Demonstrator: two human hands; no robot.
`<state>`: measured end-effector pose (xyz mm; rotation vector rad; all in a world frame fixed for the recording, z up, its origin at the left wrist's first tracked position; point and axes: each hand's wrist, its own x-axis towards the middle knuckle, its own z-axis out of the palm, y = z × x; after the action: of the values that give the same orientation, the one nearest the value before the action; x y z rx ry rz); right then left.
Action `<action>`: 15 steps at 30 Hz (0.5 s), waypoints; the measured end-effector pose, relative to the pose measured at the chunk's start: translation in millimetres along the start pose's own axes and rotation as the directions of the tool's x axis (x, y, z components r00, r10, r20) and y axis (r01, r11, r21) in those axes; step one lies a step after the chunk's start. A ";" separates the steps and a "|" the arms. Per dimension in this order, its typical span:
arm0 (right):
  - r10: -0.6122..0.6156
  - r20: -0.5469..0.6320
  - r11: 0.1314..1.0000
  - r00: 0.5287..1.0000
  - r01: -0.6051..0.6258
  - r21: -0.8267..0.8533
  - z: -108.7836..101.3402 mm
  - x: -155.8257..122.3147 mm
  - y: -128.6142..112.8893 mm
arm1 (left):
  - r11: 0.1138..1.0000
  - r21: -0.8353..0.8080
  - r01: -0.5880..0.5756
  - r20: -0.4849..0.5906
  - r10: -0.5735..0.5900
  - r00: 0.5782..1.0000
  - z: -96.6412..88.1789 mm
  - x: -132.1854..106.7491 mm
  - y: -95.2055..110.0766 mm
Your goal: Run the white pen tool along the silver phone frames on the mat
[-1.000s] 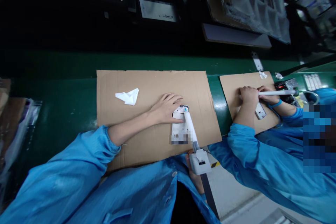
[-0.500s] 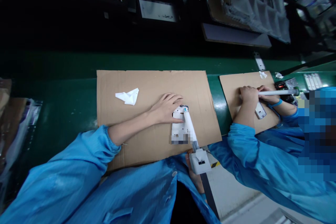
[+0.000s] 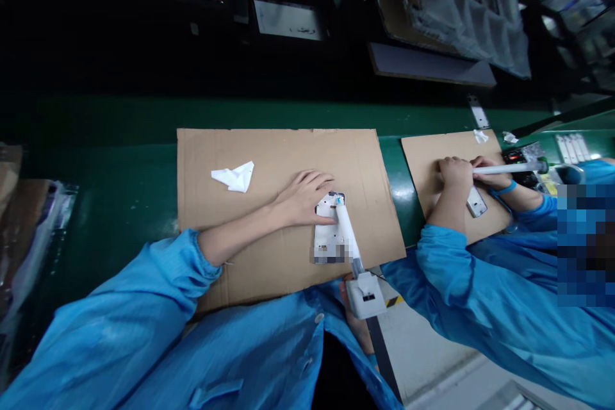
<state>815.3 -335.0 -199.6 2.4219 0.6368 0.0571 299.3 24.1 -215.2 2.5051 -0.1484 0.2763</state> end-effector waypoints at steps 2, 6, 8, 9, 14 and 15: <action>-0.015 0.008 1.000 1.000 0.015 -0.022 0.1 -0.7 -0.6 | 1.000 0.002 -0.002 -0.011 0.002 1.000 0.4 -0.1 -0.2; -0.013 0.014 1.000 1.000 0.013 -0.028 -0.9 -0.2 -1.6 | 1.000 0.000 -0.005 -0.010 0.005 1.000 1.2 -0.2 -1.0; -0.008 0.005 1.000 1.000 0.009 -0.019 -1.6 0.8 -2.5 | 1.000 0.003 -0.005 -0.012 0.005 1.000 1.3 -0.1 -1.2; -0.007 0.000 1.000 1.000 0.007 -0.014 -2.2 1.1 -3.0 | 1.000 0.006 -0.005 -0.014 0.006 1.000 1.3 -0.1 -1.2; 0.001 0.016 1.000 1.000 -0.001 -0.026 -10.0 -3.1 -7.3 | 1.000 0.013 -0.007 -0.017 0.007 1.000 0.6 0.5 -0.6; -0.002 0.024 1.000 1.000 0.002 -0.030 -12.9 -5.3 -8.4 | 1.000 0.012 -0.008 -0.015 0.008 1.000 0.5 0.7 -0.5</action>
<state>804.5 -324.3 -193.6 2.3891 0.6232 0.0362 300.1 24.2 -215.8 2.5142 -0.1509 0.2999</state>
